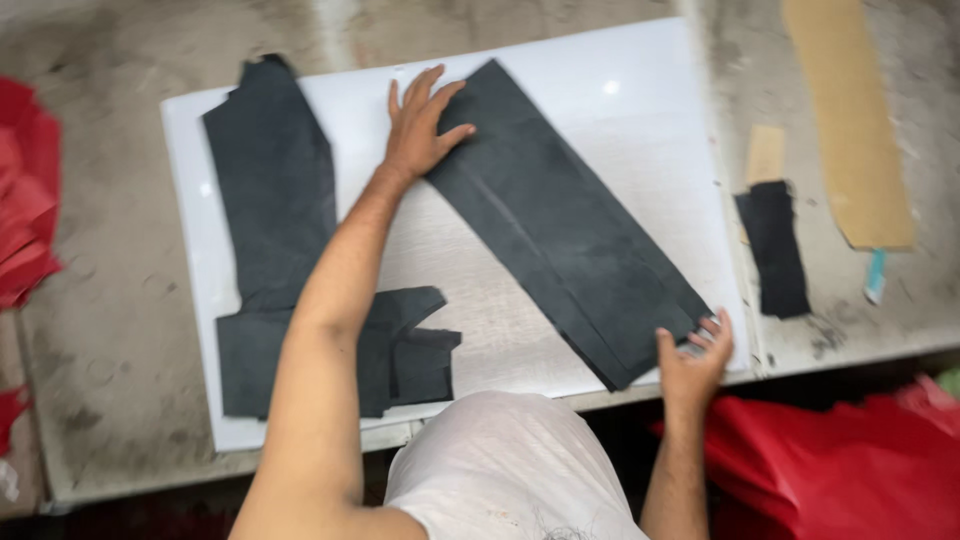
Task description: The person sorts and stacks pre-cut red and black material pieces on a worktable. They separate the pieces by color and shape, arranging them into neat piles.
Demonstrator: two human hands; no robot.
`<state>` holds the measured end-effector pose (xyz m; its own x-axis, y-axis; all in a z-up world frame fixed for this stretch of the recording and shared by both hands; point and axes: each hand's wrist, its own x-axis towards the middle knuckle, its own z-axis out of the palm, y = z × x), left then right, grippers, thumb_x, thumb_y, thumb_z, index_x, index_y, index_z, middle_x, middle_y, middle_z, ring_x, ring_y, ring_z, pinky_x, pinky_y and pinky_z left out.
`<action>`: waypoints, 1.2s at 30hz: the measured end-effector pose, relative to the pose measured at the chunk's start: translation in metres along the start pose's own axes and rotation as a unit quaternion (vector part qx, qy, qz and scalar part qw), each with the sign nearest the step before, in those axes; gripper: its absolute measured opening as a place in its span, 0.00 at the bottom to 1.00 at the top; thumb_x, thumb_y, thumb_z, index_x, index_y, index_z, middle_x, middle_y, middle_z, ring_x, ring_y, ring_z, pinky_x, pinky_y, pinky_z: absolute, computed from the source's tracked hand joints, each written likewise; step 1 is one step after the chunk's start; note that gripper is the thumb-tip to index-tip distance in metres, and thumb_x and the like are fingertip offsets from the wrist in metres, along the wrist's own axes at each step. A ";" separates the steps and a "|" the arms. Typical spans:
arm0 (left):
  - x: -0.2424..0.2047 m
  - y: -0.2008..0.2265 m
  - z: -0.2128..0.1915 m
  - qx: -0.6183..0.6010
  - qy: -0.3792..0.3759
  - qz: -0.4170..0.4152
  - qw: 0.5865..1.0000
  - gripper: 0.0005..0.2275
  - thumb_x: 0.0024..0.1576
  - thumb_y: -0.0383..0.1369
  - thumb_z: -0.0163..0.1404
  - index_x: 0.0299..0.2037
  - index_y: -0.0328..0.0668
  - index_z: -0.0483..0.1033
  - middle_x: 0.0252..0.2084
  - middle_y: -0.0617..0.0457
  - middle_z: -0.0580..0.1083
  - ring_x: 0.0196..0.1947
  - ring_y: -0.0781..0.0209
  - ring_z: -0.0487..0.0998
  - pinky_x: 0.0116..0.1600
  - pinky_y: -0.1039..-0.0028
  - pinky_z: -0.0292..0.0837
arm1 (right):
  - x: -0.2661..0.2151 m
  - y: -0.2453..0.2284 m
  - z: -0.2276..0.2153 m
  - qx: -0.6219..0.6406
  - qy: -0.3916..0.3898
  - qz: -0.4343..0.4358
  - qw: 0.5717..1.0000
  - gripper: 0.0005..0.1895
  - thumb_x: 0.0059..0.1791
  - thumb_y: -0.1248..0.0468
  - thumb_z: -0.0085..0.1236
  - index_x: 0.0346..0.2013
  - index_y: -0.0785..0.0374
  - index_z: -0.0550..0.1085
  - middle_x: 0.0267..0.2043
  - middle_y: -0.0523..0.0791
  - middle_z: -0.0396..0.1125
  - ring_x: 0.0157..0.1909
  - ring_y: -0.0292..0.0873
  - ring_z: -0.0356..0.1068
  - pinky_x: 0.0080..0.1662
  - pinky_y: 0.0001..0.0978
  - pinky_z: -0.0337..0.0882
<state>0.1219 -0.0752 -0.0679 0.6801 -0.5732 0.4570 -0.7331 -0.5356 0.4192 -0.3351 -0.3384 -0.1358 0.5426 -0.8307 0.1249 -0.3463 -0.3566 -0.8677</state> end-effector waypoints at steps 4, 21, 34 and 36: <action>-0.105 -0.040 -0.045 -0.094 0.160 -0.135 0.973 0.21 0.60 0.35 0.61 0.63 0.50 0.73 0.69 0.47 0.67 0.69 0.49 0.67 0.73 0.54 0.54 | -0.011 -0.002 -0.027 0.000 0.030 -0.058 0.998 0.36 0.51 0.74 0.66 0.72 0.68 0.61 0.59 0.52 0.67 0.49 0.41 0.69 0.46 0.30 0.72; -0.263 -0.147 -0.120 -0.024 0.149 -0.490 0.858 0.31 0.33 0.45 0.74 0.42 0.38 0.75 0.42 0.42 0.79 0.44 0.43 0.79 0.47 0.59 0.75 | -0.094 -0.238 0.322 0.096 -0.435 -0.109 0.889 0.36 0.50 0.63 0.65 0.69 0.68 0.60 0.51 0.45 0.68 0.39 0.35 0.68 0.35 0.27 0.73; -0.271 -0.148 -0.199 -0.519 0.187 -0.325 0.768 0.24 0.58 0.25 0.56 0.65 0.43 0.65 0.30 0.59 0.73 0.33 0.73 0.70 0.39 0.81 0.69 | -0.164 -0.297 0.401 0.217 -0.424 0.132 0.870 0.38 0.60 0.44 0.56 0.66 0.79 0.64 0.46 0.54 0.69 0.39 0.46 0.72 0.39 0.37 0.76; -0.299 -0.137 -0.240 -0.553 0.148 -0.272 0.774 0.27 0.60 0.23 0.55 0.70 0.43 0.63 0.34 0.59 0.76 0.37 0.76 0.71 0.45 0.84 0.70 | -0.199 -0.313 0.412 0.358 -0.474 0.298 0.747 0.38 0.50 0.41 0.51 0.63 0.66 0.64 0.52 0.51 0.71 0.48 0.50 0.74 0.47 0.46 0.76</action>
<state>0.0176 0.3186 -0.0736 0.9785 -0.1946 0.0689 -0.0064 0.3049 0.9524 -0.0196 0.1152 -0.0870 0.8716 0.0476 -0.4880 -0.4283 0.5583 -0.7105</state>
